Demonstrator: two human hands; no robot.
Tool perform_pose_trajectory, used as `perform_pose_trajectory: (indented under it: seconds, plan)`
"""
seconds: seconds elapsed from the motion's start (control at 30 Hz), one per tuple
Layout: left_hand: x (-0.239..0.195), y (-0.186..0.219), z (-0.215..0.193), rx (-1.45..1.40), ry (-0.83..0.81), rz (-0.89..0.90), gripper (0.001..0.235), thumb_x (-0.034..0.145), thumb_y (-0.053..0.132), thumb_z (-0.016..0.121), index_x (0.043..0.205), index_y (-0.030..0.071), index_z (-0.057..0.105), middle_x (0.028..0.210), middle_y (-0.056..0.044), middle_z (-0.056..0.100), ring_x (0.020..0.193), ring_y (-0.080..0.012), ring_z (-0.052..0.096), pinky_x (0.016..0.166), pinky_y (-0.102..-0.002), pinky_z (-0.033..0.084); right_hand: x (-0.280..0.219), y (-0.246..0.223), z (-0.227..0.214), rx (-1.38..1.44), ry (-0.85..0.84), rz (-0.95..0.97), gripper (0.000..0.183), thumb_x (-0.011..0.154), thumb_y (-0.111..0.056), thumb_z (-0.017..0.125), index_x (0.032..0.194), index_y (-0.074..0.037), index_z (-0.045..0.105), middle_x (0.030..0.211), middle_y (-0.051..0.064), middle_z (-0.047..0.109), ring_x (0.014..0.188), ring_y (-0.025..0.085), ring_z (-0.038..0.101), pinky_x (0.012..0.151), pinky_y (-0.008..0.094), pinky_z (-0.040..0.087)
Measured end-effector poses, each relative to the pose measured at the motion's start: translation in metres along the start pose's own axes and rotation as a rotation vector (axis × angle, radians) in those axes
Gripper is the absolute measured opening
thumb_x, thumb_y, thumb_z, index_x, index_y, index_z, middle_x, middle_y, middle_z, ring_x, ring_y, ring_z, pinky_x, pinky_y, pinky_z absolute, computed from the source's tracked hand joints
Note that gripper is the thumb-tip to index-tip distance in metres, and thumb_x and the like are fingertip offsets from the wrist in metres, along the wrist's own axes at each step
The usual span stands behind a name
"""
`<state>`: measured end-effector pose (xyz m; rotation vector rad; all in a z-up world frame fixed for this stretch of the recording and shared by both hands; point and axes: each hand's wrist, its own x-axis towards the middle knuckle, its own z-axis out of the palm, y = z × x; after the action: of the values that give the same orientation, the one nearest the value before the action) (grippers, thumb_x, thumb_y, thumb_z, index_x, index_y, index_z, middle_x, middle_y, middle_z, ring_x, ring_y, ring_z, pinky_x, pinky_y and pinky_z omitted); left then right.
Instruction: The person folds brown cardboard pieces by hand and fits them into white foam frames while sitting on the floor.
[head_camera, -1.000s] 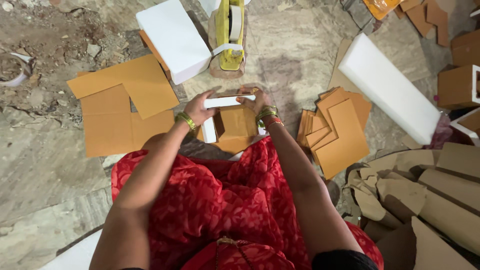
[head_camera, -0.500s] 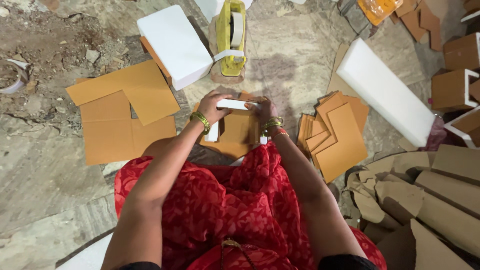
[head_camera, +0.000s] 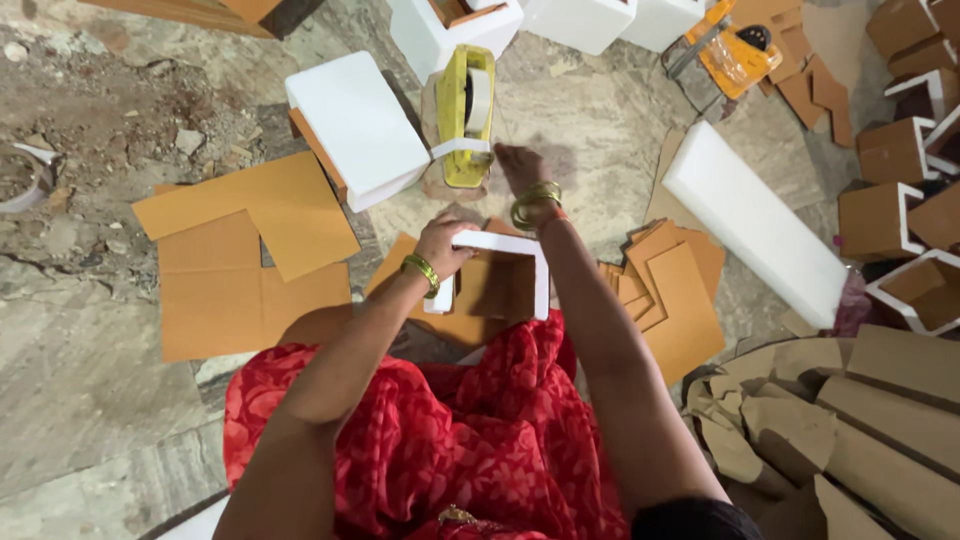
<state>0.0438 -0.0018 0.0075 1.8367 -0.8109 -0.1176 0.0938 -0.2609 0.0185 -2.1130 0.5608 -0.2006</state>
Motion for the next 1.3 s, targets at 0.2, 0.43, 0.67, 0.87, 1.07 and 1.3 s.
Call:
perform_pose_trajectory:
  seconds: [0.2,0.43,0.67,0.87,1.07,1.3]
  plan:
    - [0.002,0.004,-0.003,0.020,-0.013,-0.050,0.041,0.068,0.013,0.088,0.107,0.013,0.076,0.107,-0.009,0.069,0.107,-0.0304,0.064,0.098,-0.040,0.051,0.023,-0.024,0.030,0.141,-0.076,0.377,0.037,0.087,-0.044,0.078,0.100,-0.010,0.076,0.079,-0.004,0.069,0.067,0.010,0.058,0.057,0.029,0.047]
    - [0.001,0.005,-0.003,0.035,-0.016,-0.063,0.040,0.068,0.015,0.089,0.106,0.014,0.076,0.103,-0.010,0.068,0.101,-0.0299,0.064,0.094,-0.040,0.052,-0.011,0.027,0.022,0.357,-0.074,0.188,0.017,0.094,-0.017,0.074,0.104,-0.005,0.076,0.086,0.001,0.072,0.074,0.013,0.059,0.064,0.031,0.049]
    - [0.001,-0.002,0.004,-0.005,-0.005,-0.093,0.041,0.067,0.018,0.090,0.105,0.015,0.076,0.101,-0.008,0.069,0.098,-0.0285,0.065,0.089,-0.039,0.053,-0.211,0.033,0.010,0.817,-0.202,0.323,0.008,0.095,-0.002,0.062,0.102,0.001,0.066,0.087,0.008,0.070,0.075,0.018,0.067,0.071,0.034,0.059]
    - [-0.003,-0.002,0.005,0.062,-0.009,-0.074,0.042,0.067,0.015,0.089,0.108,0.017,0.077,0.104,-0.008,0.069,0.100,-0.0294,0.066,0.092,-0.039,0.054,-0.259,0.018,0.034,0.994,-0.182,0.426,0.005,0.100,0.000,0.064,0.103,0.003,0.062,0.088,0.012,0.068,0.075,0.020,0.068,0.072,0.034,0.060]
    - [-0.003,0.002,-0.001,0.067,-0.025,-0.046,0.041,0.067,0.008,0.080,0.107,0.017,0.076,0.103,-0.010,0.068,0.101,-0.0316,0.065,0.094,-0.041,0.053,-0.248,0.068,0.070,0.979,-0.082,0.433,0.012,0.101,0.000,0.063,0.113,0.003,0.063,0.097,0.009,0.070,0.083,0.019,0.070,0.077,0.031,0.059]
    - [0.002,0.006,-0.009,0.027,-0.094,-0.016,0.041,0.068,0.008,0.068,0.108,0.013,0.075,0.104,-0.013,0.066,0.100,-0.0325,0.065,0.094,-0.041,0.054,-0.189,0.099,0.110,1.139,0.102,0.477,0.011,0.093,-0.008,0.061,0.102,-0.006,0.055,0.086,0.012,0.071,0.069,0.023,0.069,0.059,0.034,0.055]
